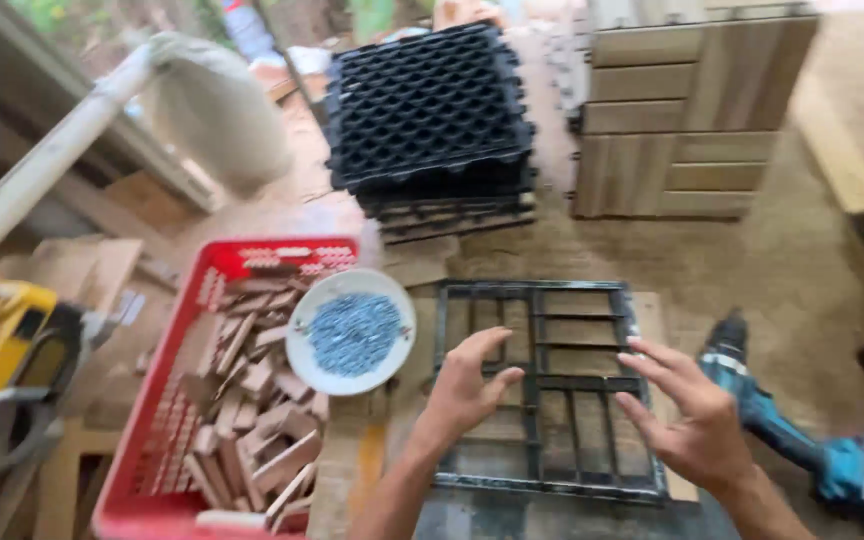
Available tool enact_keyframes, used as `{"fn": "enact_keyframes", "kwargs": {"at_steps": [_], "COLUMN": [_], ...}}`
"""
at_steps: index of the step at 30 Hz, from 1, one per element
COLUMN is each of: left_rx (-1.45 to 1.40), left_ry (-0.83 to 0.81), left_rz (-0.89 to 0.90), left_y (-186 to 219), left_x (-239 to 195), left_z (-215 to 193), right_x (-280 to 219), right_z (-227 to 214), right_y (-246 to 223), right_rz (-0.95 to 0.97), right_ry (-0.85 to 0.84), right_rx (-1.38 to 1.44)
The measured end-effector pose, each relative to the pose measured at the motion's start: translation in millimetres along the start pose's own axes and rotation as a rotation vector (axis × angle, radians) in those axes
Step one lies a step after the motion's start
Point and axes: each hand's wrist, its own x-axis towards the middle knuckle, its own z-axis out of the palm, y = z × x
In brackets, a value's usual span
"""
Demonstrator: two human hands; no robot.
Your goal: Arranging small wooden blocks into a metal frame to create a patterned wooden tile.
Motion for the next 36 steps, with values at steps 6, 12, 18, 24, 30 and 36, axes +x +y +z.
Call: {"fn": "enact_keyframes", "kwargs": {"at_steps": [6,12,18,24,30,36], "left_rx": [0.271,0.158,0.171,0.348,0.241,0.153], "left_ry": [0.342,0.531,0.671,0.147,0.481,0.619], "left_rz": [-0.297,-0.374,-0.760,-1.137,-1.056,-1.113], "left_y": [-81,-73,-144,-269,-263,-225], "left_x": [-101,-164,-185,-250,-311,-293], "left_z": [-77,-92,-145,-140,-98,-135], "right_x": [39,127,170,35,28,54], "right_z": [157,188,181,262,351,424], "right_y": [-18,-39,-71,-124,-169,-208], "right_rz": [0.040,-0.285,-0.381,-0.388,-0.274,0.082], "right_ry": [-0.203,-0.038,-0.057,-0.541,-0.920,-1.007], "right_rx": [0.220,0.076,-0.045,0.390,0.533,0.342]}}
